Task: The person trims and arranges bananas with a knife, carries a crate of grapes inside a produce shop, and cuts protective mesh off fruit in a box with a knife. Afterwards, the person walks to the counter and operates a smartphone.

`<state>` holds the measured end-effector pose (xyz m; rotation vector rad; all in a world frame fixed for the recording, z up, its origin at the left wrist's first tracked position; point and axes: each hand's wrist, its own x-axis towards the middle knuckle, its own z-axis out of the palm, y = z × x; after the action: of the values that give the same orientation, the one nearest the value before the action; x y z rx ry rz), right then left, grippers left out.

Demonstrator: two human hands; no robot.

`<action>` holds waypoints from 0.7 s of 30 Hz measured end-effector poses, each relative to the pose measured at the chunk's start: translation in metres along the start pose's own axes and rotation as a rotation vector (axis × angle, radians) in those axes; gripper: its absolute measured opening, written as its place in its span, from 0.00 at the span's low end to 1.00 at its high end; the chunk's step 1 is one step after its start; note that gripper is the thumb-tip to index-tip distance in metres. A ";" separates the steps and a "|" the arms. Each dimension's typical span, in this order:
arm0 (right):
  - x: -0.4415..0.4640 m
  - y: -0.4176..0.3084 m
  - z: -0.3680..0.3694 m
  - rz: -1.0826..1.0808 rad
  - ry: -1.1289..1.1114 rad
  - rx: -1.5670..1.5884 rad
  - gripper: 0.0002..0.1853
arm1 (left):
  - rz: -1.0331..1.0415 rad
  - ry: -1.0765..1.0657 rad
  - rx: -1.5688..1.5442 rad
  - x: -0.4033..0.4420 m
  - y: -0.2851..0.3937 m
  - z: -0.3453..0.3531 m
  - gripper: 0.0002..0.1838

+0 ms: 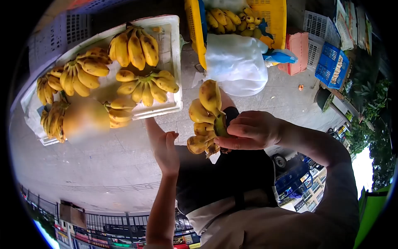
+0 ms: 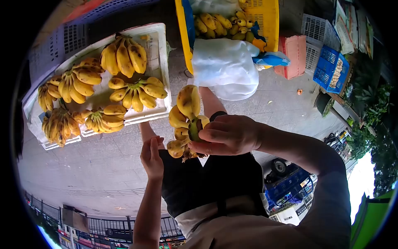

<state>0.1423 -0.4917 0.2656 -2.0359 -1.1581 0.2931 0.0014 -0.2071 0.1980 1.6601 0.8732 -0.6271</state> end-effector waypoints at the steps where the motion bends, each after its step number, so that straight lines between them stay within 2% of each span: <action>1: 0.011 -0.010 0.009 0.005 -0.017 0.037 0.20 | 0.078 -0.046 0.081 0.001 0.014 -0.024 0.12; 3: 0.033 -0.025 0.026 -0.004 -0.060 0.104 0.18 | 0.221 -0.071 0.071 0.001 0.037 -0.053 0.11; 5: 0.053 -0.040 0.040 0.001 -0.111 0.168 0.16 | 0.662 -0.195 0.379 0.006 0.073 -0.078 0.21; 7: 0.071 -0.051 0.051 -0.061 -0.127 0.176 0.15 | 0.934 -0.377 0.601 0.002 0.096 -0.094 0.31; 8: 0.087 -0.055 0.041 -0.100 -0.264 0.199 0.12 | 0.964 -0.443 0.634 -0.001 0.108 -0.100 0.33; 9: 0.096 -0.059 0.044 -0.108 -0.278 0.188 0.12 | 0.997 -0.505 0.669 -0.002 0.115 -0.105 0.35; 10: 0.109 -0.062 0.050 -0.350 -0.248 0.095 0.11 | 1.056 -0.543 0.643 0.000 0.113 -0.112 0.32; 11: 0.119 -0.066 0.052 -0.593 -0.212 0.003 0.10 | 1.065 -0.526 0.636 -0.001 0.111 -0.116 0.32; 12: 0.125 -0.076 0.041 -0.477 -0.353 0.074 0.09 | 1.072 -0.645 0.638 -0.002 0.107 -0.121 0.30; 14: 0.137 -0.088 0.042 -0.538 -0.371 0.082 0.09 | 1.100 -0.798 0.620 -0.008 0.112 -0.133 0.25; 18: 0.147 -0.111 0.039 -0.609 -0.383 0.075 0.09 | 0.950 -0.896 0.496 -0.029 0.095 -0.147 0.26; 21: 0.144 -0.125 0.029 -0.620 -0.386 0.035 0.10 | 0.888 -0.849 0.459 -0.056 0.090 -0.160 0.25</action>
<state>0.1284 -0.3227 0.3580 -1.5232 -1.9339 0.3946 0.0358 -0.0768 0.3344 1.7122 -0.6435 -0.8041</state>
